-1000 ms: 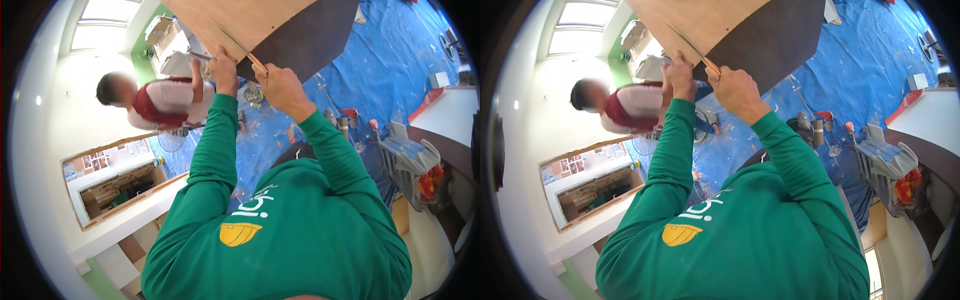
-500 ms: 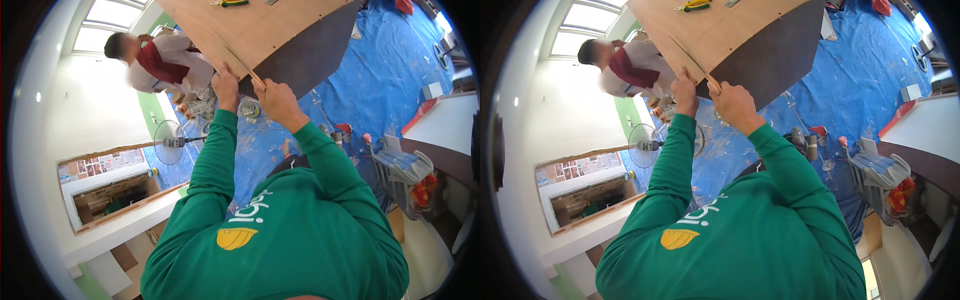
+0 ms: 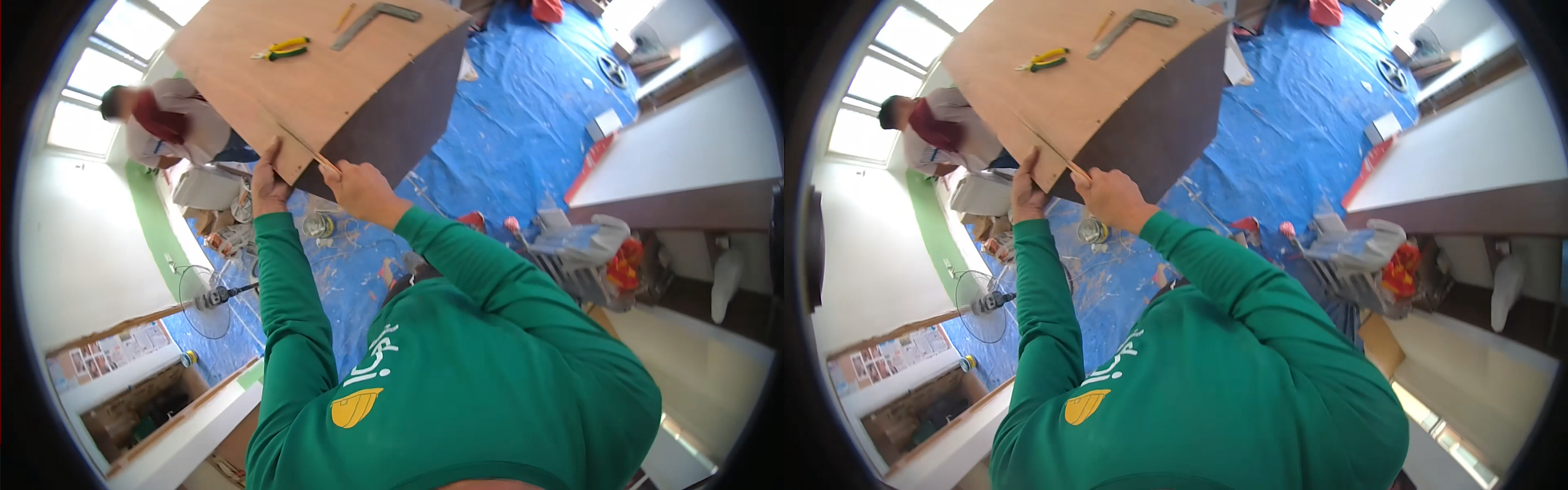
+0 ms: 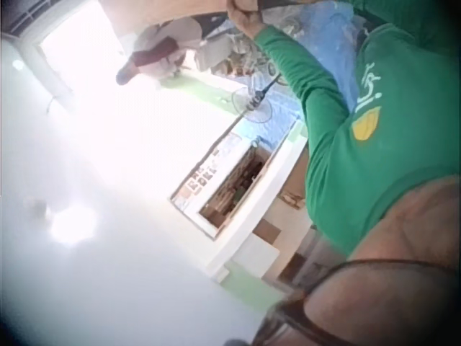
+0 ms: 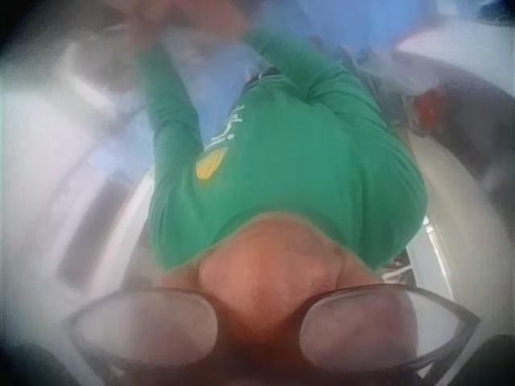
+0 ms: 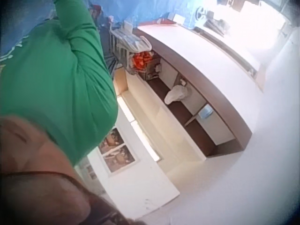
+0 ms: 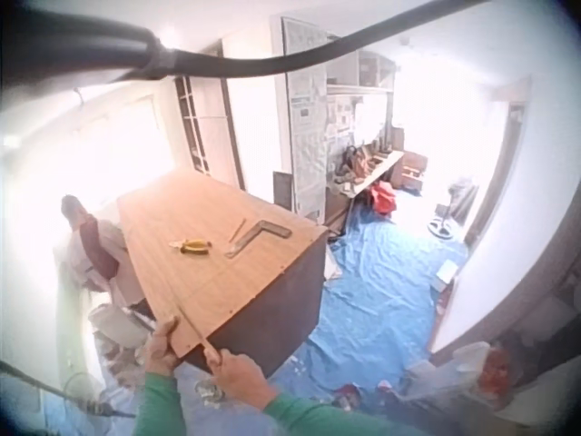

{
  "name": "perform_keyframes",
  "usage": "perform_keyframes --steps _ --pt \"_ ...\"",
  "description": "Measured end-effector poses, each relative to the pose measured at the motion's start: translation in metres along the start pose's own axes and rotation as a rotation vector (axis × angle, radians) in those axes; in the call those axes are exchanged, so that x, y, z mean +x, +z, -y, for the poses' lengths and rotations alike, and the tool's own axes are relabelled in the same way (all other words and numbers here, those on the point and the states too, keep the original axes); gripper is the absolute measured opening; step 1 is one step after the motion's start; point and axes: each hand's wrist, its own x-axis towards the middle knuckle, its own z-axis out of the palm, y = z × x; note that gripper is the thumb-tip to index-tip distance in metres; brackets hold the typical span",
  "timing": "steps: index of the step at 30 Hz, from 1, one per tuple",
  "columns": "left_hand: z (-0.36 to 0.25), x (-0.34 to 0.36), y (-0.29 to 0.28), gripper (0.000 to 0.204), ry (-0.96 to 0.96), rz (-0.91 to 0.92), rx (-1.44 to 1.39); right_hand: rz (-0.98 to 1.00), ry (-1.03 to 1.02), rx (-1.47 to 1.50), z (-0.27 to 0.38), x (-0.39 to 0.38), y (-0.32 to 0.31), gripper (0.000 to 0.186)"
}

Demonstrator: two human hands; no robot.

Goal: The person uses a utility knife to cut a large piece of plywood resting on a workbench. They score the wood along a straight line, flip the board over, and continue cutting from the other side to complete the separation.

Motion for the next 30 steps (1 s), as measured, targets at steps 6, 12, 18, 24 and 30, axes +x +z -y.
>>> perform_keyframes --steps 6,12,18,24,30 --pt "-0.005 -0.005 0.025 0.046 -0.042 -0.023 0.001 0.053 0.006 0.029 0.001 -0.004 -0.002 0.059" --pt "0.003 -0.001 0.020 0.045 0.033 -0.052 -0.038 -0.053 -0.076 0.009 -0.012 0.005 0.012 0.055" --pt "-0.006 -0.013 0.029 0.036 -0.039 -0.013 -0.068 -0.020 -0.071 0.033 -0.002 0.002 0.002 0.058" --pt "0.001 -0.037 0.042 0.042 -0.051 0.005 0.024 -0.051 -0.129 0.072 -0.001 -0.001 0.002 0.054" --pt "0.008 -0.037 0.035 0.046 -0.065 0.038 0.047 -0.068 -0.161 0.077 -0.004 0.000 0.004 0.051"
